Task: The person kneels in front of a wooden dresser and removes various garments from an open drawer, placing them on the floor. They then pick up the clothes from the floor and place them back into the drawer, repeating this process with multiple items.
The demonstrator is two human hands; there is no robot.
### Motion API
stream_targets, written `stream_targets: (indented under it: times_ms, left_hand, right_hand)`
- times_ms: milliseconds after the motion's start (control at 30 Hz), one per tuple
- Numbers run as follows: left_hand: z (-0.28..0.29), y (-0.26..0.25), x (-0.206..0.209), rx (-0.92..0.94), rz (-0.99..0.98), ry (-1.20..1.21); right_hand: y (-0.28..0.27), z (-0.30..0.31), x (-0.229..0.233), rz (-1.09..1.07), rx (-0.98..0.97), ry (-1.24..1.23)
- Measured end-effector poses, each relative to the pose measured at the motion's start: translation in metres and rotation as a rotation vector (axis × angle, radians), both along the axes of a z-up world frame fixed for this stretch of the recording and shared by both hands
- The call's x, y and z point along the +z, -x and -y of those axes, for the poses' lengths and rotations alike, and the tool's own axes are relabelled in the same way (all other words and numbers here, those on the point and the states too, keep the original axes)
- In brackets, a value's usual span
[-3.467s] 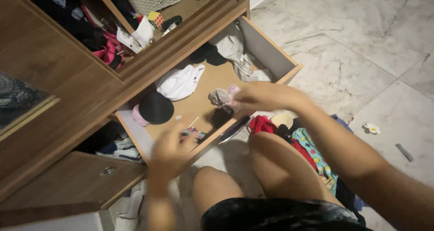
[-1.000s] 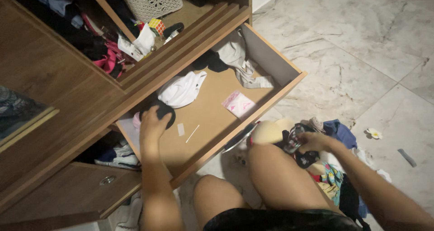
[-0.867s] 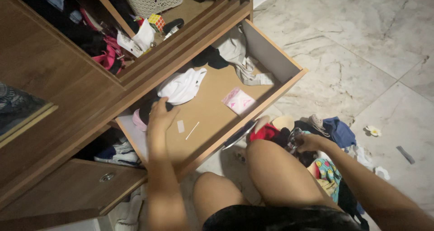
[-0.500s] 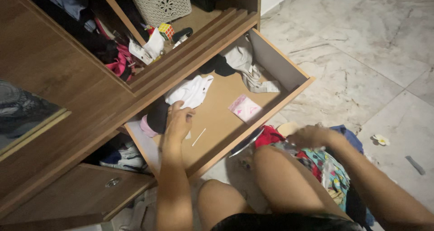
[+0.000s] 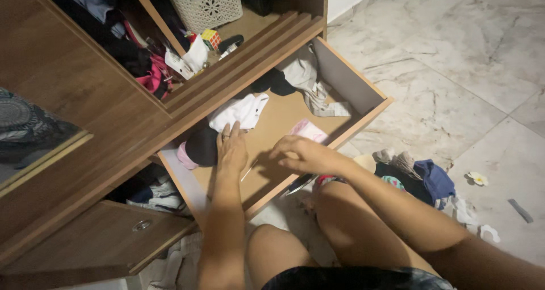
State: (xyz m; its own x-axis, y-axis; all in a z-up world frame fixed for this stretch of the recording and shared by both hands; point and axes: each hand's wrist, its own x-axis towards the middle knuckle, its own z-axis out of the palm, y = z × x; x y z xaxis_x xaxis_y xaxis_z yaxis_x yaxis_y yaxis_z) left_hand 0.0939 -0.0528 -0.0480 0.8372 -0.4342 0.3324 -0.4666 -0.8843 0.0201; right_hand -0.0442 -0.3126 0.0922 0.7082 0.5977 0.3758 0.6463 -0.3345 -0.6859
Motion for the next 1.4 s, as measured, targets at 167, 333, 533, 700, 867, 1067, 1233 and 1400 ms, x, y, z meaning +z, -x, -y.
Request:
stream_targets:
  times_ms: [167, 333, 533, 700, 867, 1067, 1233, 1400]
  left_hand:
    - [0.022, 0.023, 0.078, -0.206, 0.126, 0.562]
    - [0.058, 0.070, 0.178, -0.406, -0.118, 0.910]
    - [0.070, 0.099, 0.237, -0.537, -0.241, 0.966]
    - [0.049, 0.104, 0.239, -0.504, -0.347, 1.282]
    - [-0.004, 0.092, 0.212, -0.225, -0.256, 1.094]
    - [-0.085, 0.041, 0.100, 0.251, -0.425, 0.870]
    - [-0.107, 0.005, 0.036, 0.391, -0.169, 0.316]
    - [-0.066, 0.014, 0.048, 0.635, -0.132, 0.210]
  right_hand:
    - [-0.002, -0.002, -0.023, -0.208, -0.299, -0.109]
    - [-0.014, -0.006, -0.016, -0.203, -0.440, -0.389]
    - [-0.027, 0.000, -0.010, -0.103, -0.230, -0.484]
    - [-0.027, 0.043, 0.014, -0.060, -0.419, -0.340]
    - [0.050, 0.128, 0.083, 0.097, -0.547, -0.205]
    - [0.120, 0.177, 0.118, -0.524, -0.691, 0.562]
    - [0.101, 0.160, 0.074, -0.584, -0.496, 0.805]
    - [0.069, 0.141, 0.037, -0.203, -0.316, 0.460]
